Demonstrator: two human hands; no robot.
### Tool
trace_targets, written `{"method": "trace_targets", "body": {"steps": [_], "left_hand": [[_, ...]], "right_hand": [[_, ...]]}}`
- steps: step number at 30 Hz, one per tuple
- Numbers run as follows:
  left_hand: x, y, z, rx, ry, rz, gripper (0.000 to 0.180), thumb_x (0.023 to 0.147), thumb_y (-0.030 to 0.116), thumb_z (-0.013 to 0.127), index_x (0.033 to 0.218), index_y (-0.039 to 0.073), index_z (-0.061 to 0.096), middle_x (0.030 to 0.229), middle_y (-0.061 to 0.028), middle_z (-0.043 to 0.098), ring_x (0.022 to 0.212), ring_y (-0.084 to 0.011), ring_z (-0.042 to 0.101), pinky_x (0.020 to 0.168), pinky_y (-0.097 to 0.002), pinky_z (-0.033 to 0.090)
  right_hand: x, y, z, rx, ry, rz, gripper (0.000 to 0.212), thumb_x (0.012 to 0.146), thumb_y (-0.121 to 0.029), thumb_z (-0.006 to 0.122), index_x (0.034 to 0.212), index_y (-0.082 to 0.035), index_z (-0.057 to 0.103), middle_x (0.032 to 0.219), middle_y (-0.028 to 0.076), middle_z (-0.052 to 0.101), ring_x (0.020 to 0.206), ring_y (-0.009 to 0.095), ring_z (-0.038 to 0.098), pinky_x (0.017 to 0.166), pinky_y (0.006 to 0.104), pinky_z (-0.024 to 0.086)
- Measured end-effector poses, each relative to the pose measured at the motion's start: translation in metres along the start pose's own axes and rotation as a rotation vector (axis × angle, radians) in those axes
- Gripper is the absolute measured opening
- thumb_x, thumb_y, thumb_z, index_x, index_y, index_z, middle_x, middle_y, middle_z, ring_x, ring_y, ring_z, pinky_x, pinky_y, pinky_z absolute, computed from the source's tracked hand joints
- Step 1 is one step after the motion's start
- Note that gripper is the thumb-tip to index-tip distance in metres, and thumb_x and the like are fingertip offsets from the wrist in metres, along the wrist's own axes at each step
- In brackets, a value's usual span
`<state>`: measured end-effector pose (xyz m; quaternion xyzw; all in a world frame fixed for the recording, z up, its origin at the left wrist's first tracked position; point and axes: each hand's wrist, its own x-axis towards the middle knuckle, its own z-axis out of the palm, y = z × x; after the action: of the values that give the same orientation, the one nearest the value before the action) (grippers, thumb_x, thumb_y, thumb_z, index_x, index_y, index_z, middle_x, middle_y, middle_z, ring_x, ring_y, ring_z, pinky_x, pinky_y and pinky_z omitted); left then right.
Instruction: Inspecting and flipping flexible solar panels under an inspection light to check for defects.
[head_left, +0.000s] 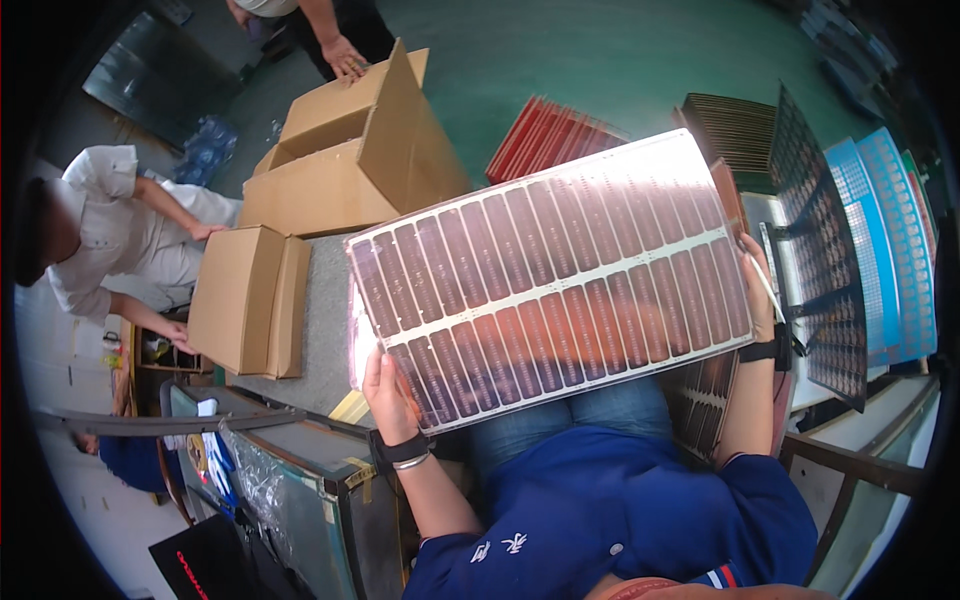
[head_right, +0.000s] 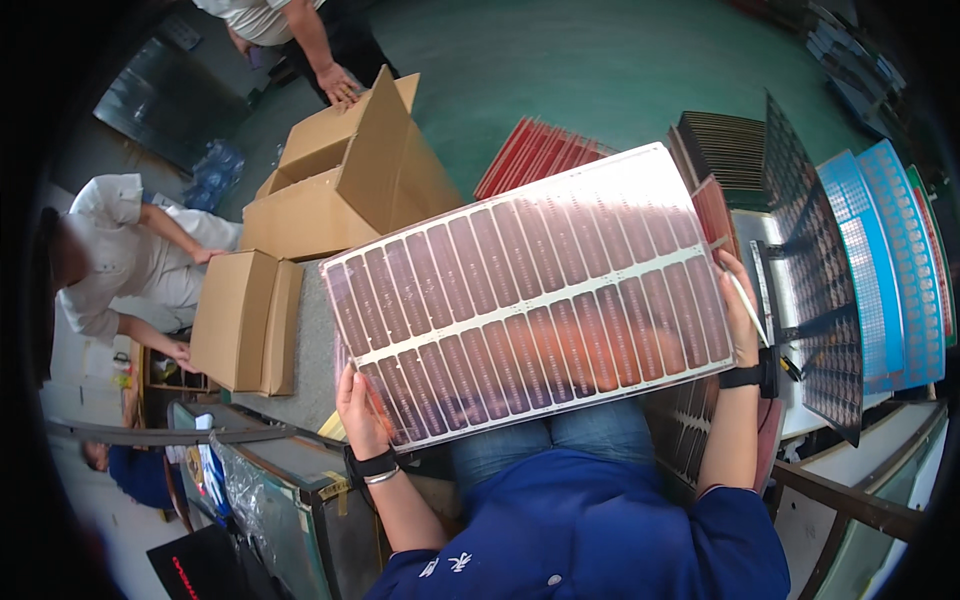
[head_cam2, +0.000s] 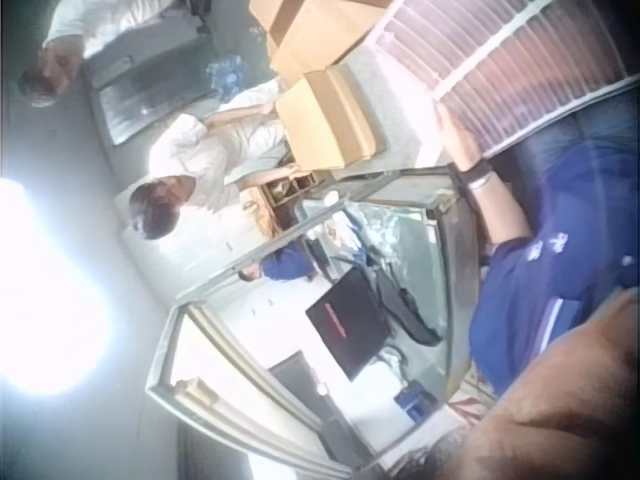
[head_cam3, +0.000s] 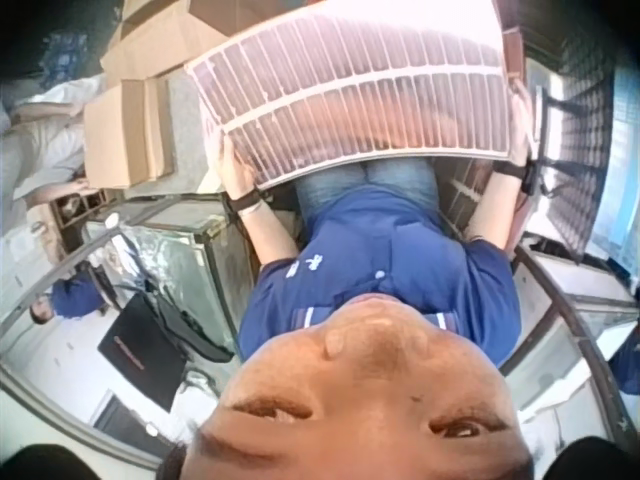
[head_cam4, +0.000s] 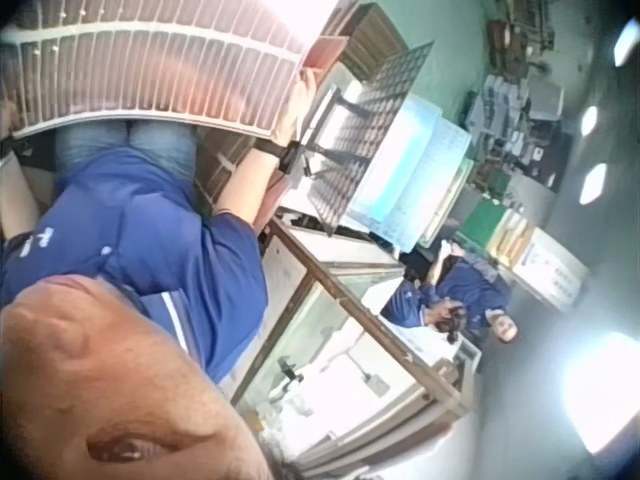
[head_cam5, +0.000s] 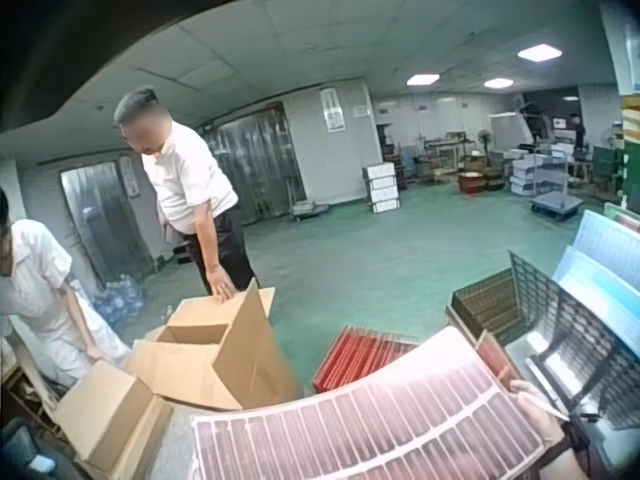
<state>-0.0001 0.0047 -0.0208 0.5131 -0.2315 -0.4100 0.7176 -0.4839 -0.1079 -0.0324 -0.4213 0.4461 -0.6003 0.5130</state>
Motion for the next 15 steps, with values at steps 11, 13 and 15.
{"method": "trace_targets", "body": {"steps": [11,13,15], "left_hand": [[0.001,0.001,0.002,0.13,0.084,-0.025,0.025,0.091,0.01,0.047,0.112,0.0,0.054,0.069,0.0027,0.057,0.046,-0.0018,0.042,0.039,-0.0147,0.032],[0.002,0.001,-0.005,0.119,0.009,-0.059,0.025,0.091,0.01,0.046,0.113,-0.001,0.053,0.078,0.0001,0.06,0.055,-0.0027,0.049,0.047,-0.0148,0.038],[0.003,-0.001,0.002,0.086,0.052,-0.048,0.025,0.091,0.01,0.046,0.113,-0.001,0.053,0.083,-0.0012,0.061,0.061,-0.0036,0.052,0.053,-0.0157,0.041]], "right_hand": [[-0.009,0.003,-0.002,0.057,0.045,-0.005,0.044,0.09,-0.023,0.048,0.126,-0.001,0.035,0.124,0.017,0.047,0.112,0.021,0.048,0.094,0.0325,0.041],[-0.01,0.001,-0.001,0.066,0.041,-0.003,0.043,0.091,-0.023,0.048,0.125,-0.002,0.035,0.124,0.017,0.047,0.112,0.021,0.048,0.094,0.0325,0.041],[-0.011,-0.001,0.003,0.078,0.059,0.016,0.041,0.091,-0.023,0.047,0.125,-0.002,0.036,0.124,0.017,0.047,0.112,0.021,0.048,0.093,0.0321,0.042]]}}
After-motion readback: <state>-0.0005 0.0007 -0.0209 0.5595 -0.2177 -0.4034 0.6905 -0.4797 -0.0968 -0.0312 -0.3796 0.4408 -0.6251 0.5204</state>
